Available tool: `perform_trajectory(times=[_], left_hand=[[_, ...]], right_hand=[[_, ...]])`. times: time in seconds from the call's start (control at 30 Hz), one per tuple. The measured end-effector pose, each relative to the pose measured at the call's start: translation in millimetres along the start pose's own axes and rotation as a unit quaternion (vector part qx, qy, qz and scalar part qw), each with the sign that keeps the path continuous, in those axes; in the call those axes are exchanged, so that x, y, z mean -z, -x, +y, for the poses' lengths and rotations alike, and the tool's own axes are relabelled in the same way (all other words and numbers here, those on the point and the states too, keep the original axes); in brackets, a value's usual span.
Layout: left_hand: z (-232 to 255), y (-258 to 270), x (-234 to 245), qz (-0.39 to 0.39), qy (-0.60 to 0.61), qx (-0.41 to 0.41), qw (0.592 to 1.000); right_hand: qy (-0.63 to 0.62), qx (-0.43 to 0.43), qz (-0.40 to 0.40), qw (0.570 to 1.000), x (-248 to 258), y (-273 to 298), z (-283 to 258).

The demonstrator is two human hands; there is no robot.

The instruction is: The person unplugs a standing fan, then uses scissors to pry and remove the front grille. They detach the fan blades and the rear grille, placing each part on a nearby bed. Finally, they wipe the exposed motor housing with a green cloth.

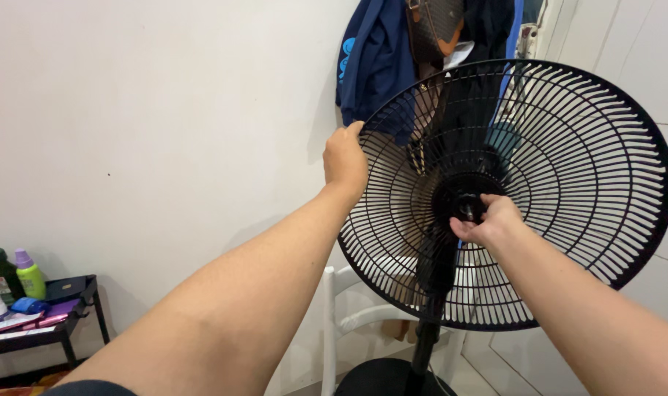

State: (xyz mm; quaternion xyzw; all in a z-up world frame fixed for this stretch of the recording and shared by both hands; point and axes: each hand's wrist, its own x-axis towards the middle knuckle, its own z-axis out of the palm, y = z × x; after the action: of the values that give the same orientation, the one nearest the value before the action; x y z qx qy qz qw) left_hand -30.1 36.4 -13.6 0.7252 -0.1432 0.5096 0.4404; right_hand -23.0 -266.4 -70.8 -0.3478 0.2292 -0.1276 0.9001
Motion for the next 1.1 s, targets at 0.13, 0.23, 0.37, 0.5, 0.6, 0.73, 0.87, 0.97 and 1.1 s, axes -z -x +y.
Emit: perform_trajectory(times=[0.13, 0.23, 0.37, 0.5, 0.6, 0.73, 0.87, 0.97, 1.1], left_hand=[[-4.4, 1.8, 0.0, 0.008, 0.004, -0.019, 1.0], [-5.1, 1.6, -1.8, 0.008, -0.002, -0.021, 1.0], [-6.2, 2.2, -3.1, -0.002, -0.004, -0.01, 1.0], [-3.9, 1.3, -2.5, 0.002, -0.008, -0.007, 1.0], [-3.1, 1.0, -0.8, 0.002, -0.006, -0.02, 1.0], [-2.9, 5.5, -1.4, -0.004, 0.005, -0.013, 1.0], [-4.5, 10.0, -4.2, -0.021, -0.004, -0.012, 1.0], [-5.1, 15.8, -3.3, -0.046, 0.014, 0.01, 0.999], [6.6, 24.4, 1.5, 0.002, 0.012, 0.005, 1.0]], right_hand=[[0.048, 0.101, 0.039, 0.993, 2.3, 19.3, 12.5], [0.064, 0.19, 0.085, 0.976, 0.2, 40.7, 18.4], [0.161, 0.307, 0.066, 0.936, -1.6, 59.2, 18.3], [0.149, 0.354, 0.013, 0.923, -6.1, 59.5, 7.9], [0.159, 0.28, 0.08, 0.943, -8.8, 51.8, 5.8], [0.047, -0.029, 0.112, 0.992, -6.9, 39.1, 7.1], [-0.074, -0.098, 0.015, 0.992, 3.4, 23.8, 6.6], [-0.043, -0.056, -0.019, 0.997, 0.4, 11.2, 0.1], [0.041, 0.005, -0.007, 0.999, -8.3, 11.4, -2.8]])
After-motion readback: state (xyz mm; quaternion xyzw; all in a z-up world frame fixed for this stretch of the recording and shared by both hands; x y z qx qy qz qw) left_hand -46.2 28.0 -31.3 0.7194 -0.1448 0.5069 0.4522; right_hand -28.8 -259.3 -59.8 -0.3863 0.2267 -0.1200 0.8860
